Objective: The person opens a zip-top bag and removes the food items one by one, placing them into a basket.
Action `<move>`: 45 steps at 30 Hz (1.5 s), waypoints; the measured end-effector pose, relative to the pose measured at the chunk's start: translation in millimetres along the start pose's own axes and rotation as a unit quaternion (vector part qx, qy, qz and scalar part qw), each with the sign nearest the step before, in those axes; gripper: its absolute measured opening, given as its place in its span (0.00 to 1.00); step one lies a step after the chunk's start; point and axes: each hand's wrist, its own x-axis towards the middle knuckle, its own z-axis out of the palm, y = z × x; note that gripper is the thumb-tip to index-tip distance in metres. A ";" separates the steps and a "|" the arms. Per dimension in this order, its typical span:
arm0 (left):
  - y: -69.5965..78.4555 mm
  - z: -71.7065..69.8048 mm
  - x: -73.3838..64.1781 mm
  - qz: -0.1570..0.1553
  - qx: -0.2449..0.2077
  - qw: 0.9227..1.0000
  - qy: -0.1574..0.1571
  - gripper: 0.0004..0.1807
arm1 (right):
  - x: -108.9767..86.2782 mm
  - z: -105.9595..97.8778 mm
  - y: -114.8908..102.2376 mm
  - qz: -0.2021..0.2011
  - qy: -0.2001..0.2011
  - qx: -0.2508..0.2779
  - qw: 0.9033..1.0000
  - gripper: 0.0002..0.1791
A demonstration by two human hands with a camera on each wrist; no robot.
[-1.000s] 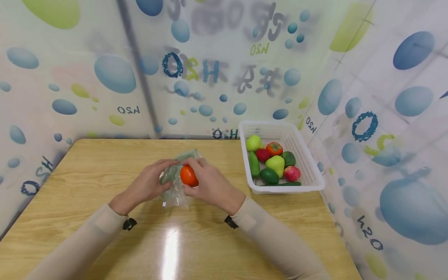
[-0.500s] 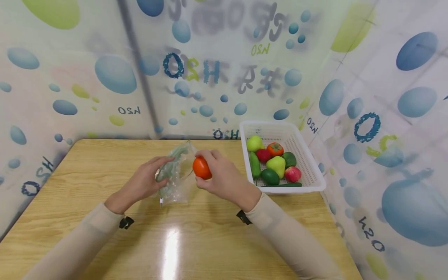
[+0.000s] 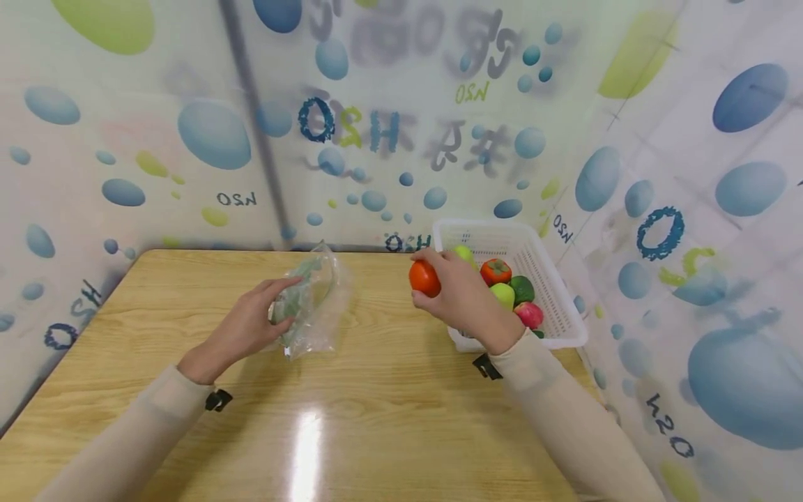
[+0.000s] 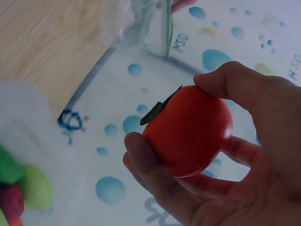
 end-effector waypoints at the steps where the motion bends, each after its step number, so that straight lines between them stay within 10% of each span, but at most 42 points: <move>1: -0.7 -0.9 -0.5 -0.004 -0.002 1.000 -0.001 0.45 | 0.3 -3.5 4.6 0.013 -0.006 -0.006 1.000 0.32; 10: -6.0 -4.0 -1.9 -0.024 -0.012 1.000 -0.006 0.45 | 0.1 -20.0 45.2 0.084 -0.066 -0.029 0.994 0.31; 19: -16.8 -14.8 -3.0 -0.033 0.005 0.999 0.013 0.46 | -3.4 -28.4 69.9 0.072 -0.112 -0.038 0.990 0.29; 34: -18.9 -17.1 -3.7 -0.034 0.002 0.999 0.028 0.44 | -2.0 -11.7 79.7 0.085 -0.227 -0.070 0.968 0.32; 45: -18.2 -14.9 -3.5 -0.036 -0.002 0.999 0.024 0.44 | -4.0 -11.6 78.5 0.078 -0.228 -0.074 0.968 0.29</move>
